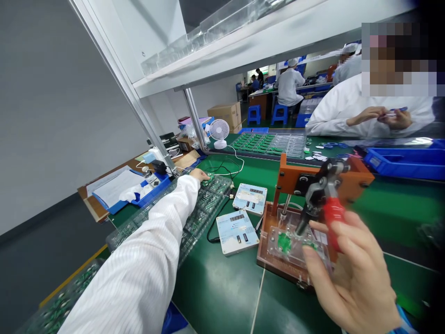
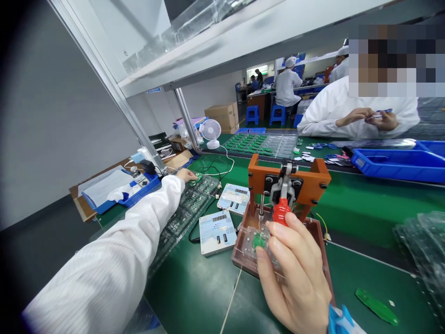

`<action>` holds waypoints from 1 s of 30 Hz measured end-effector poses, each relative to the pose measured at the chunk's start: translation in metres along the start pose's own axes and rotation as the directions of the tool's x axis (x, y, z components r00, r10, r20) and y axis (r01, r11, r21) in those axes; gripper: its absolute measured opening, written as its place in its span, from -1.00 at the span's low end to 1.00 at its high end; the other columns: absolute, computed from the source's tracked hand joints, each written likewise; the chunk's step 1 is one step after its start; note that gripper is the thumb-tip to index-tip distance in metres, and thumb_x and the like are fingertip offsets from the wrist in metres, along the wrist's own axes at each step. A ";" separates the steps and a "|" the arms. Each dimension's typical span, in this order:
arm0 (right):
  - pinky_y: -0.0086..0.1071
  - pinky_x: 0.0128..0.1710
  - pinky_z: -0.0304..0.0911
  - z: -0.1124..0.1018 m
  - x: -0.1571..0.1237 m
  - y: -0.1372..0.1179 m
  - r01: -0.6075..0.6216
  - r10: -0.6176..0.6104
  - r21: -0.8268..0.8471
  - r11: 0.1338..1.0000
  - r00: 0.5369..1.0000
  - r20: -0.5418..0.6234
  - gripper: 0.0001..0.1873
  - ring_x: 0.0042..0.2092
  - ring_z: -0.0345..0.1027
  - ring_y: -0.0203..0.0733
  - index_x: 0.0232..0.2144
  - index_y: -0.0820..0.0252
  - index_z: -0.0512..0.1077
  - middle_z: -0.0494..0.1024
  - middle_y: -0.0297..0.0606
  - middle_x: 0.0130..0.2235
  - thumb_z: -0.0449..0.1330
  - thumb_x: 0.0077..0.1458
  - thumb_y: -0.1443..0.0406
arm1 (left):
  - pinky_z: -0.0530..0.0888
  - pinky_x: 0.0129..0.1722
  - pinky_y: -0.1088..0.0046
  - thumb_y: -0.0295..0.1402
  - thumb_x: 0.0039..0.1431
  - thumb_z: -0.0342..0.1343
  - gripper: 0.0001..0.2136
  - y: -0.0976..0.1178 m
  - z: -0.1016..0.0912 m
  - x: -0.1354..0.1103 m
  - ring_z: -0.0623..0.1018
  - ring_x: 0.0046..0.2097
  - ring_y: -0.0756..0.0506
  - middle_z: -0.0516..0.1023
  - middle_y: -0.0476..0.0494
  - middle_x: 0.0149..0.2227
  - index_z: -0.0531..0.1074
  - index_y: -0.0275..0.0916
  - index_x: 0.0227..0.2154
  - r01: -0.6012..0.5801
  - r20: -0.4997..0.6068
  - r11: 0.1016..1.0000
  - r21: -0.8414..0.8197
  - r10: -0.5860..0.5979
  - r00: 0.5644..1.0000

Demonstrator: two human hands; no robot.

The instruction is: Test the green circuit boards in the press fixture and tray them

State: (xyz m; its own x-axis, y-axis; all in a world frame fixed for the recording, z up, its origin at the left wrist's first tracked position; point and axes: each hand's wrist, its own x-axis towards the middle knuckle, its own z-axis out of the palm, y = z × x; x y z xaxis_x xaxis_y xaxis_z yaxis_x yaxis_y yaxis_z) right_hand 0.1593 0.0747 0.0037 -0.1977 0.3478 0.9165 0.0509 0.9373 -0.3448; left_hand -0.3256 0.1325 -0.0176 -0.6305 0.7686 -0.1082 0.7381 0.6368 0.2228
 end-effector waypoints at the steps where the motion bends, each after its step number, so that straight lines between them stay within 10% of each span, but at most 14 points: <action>1: 0.24 0.16 0.44 0.000 0.000 0.000 -0.002 0.002 0.002 1.000 1.000 -0.002 -0.05 0.30 0.25 0.16 0.35 -0.14 0.18 0.44 -0.22 0.13 0.30 0.03 0.63 | 0.55 -0.03 0.22 -0.17 0.30 0.24 -0.75 0.001 0.003 -0.001 0.63 -0.13 -0.13 0.64 -0.12 -0.22 0.55 -0.31 -0.26 -0.001 -0.004 1.000 0.012 0.001 1.000; 18: 0.35 0.11 0.46 -0.001 0.000 -0.002 -0.051 0.051 0.016 0.999 0.998 0.024 -0.06 0.42 0.00 0.26 0.34 -0.23 0.17 0.41 -0.27 0.17 0.28 0.06 0.62 | 0.46 0.12 0.13 -0.15 0.29 0.25 -0.74 0.019 0.011 -0.011 0.59 0.02 -0.18 0.63 -0.20 -0.13 0.56 -0.29 -0.25 -0.024 -0.019 0.992 0.127 0.026 0.999; 30: 0.22 0.00 0.55 0.000 0.001 -0.003 -0.040 0.039 0.022 0.999 0.999 0.031 -0.04 0.32 0.18 0.26 0.36 -0.21 0.14 0.36 -0.22 0.20 0.27 0.05 0.61 | 0.55 0.00 0.17 -0.22 0.31 0.23 -0.75 0.014 0.012 0.004 0.59 -0.04 -0.21 0.60 -0.13 -0.12 0.53 -0.36 -0.16 0.018 0.008 1.000 0.004 -0.018 1.000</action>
State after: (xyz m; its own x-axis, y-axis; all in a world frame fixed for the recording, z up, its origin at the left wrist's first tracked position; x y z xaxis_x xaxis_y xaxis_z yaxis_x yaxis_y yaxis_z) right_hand 0.1588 0.0721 0.0057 -0.2261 0.3835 0.8954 0.0367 0.9220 -0.3855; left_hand -0.3152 0.1456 -0.0269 -0.6418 0.7574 -0.1199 0.7276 0.6508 0.2168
